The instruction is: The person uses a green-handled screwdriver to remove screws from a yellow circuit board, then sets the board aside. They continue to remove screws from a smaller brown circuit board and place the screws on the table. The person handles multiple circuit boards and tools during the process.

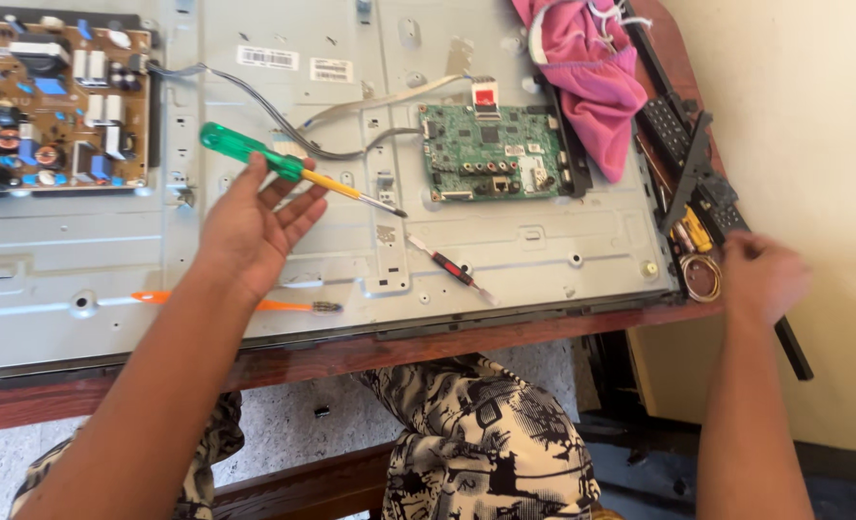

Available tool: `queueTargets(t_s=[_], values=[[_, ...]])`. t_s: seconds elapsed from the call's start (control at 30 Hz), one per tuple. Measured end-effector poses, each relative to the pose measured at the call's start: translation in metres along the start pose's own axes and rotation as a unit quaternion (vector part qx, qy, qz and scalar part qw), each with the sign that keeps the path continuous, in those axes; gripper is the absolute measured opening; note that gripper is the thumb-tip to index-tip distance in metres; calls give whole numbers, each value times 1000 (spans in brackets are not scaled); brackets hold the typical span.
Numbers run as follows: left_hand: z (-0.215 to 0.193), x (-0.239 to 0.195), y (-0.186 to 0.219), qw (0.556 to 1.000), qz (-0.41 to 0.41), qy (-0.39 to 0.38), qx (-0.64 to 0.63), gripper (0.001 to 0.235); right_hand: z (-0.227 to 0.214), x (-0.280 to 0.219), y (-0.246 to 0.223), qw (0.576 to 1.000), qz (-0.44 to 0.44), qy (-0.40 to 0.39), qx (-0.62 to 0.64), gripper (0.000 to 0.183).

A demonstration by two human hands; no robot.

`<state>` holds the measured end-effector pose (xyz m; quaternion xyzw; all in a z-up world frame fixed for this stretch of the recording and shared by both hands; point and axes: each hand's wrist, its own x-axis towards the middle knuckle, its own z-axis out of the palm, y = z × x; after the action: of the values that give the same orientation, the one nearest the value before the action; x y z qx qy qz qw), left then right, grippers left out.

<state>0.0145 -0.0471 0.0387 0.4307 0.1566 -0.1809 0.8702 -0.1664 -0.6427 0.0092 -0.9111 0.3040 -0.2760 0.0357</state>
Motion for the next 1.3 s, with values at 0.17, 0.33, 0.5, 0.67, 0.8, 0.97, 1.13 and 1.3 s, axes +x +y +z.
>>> queueTargets(t_s=[0.17,0.33,0.5,0.67,0.8,0.97,1.13,1.3], values=[[13,-6,-9,1000,0,-24,5,33,-29,1,-146,951,-193,-43,238,34],[22,-16,-13,999,-27,-23,-1,28,-13,-33,-276,877,-421,-117,201,56],[14,-20,0,999,-6,-37,-2,31,-11,-49,-303,898,-396,-143,127,60],[15,-24,11,999,0,-35,-7,32,-6,-39,-300,887,-416,-169,108,66],[18,-29,15,1000,-1,-29,-10,31,-5,-29,-301,873,-438,-179,119,61],[16,-31,20,999,12,-34,-9,32,-26,-14,-295,875,-421,-168,169,61],[17,-33,24,1000,1,-24,-10,29,-73,9,-298,888,-391,-179,165,60],[14,-32,25,1000,1,-21,-10,31,-109,16,-323,871,-417,-186,181,59]])
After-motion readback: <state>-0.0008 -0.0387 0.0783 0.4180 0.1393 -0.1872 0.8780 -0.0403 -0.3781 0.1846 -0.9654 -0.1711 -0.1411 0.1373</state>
